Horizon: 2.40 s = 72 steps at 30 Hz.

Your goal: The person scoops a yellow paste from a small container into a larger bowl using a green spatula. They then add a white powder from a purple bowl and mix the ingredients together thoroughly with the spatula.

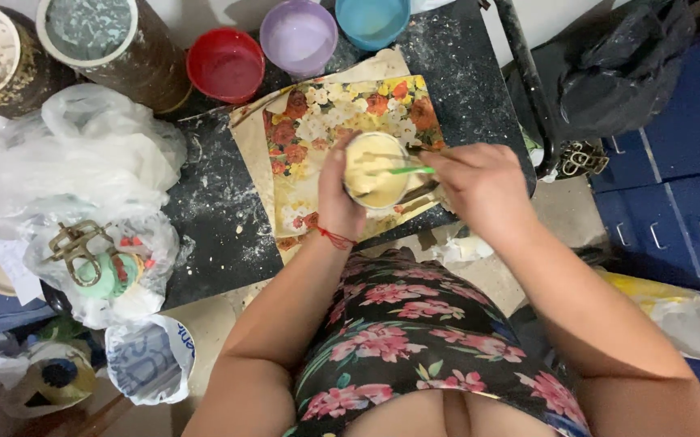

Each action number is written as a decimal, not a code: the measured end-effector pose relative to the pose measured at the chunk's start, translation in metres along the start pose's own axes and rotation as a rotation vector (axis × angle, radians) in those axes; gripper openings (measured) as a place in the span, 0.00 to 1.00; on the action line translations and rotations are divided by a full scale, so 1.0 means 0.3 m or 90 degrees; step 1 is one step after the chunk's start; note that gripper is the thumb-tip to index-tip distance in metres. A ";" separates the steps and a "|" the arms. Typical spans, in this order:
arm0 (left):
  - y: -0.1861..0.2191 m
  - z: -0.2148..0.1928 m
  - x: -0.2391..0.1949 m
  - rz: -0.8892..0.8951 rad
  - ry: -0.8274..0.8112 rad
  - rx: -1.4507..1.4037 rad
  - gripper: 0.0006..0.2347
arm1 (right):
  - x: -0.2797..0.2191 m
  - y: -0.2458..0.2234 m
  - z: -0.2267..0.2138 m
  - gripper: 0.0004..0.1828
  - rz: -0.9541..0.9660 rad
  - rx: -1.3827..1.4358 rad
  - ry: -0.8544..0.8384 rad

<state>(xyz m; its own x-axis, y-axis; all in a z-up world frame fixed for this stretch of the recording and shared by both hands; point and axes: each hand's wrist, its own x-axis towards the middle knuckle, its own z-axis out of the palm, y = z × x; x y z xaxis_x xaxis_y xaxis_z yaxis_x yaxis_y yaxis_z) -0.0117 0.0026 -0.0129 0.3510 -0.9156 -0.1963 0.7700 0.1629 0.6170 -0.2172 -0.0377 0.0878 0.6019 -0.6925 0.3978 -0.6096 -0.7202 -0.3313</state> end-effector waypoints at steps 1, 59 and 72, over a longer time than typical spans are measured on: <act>-0.028 0.001 -0.002 -0.001 -0.004 -0.003 0.23 | 0.019 -0.025 -0.007 0.15 -0.040 -0.117 -0.007; -0.059 0.021 -0.020 0.023 -0.017 -0.019 0.22 | 0.003 -0.089 0.007 0.06 -0.047 -0.122 -0.043; -0.011 0.079 -0.026 0.166 -0.044 0.105 0.23 | 0.038 0.026 0.028 0.12 -0.186 -0.388 0.045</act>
<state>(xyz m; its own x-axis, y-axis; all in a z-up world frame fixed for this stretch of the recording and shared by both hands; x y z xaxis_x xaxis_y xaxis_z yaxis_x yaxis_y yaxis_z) -0.0298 0.0005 0.0046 0.4831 -0.8749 0.0336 0.5608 0.3386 0.7555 -0.2108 -0.0515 0.0827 0.7636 -0.4536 0.4594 -0.6214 -0.7096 0.3321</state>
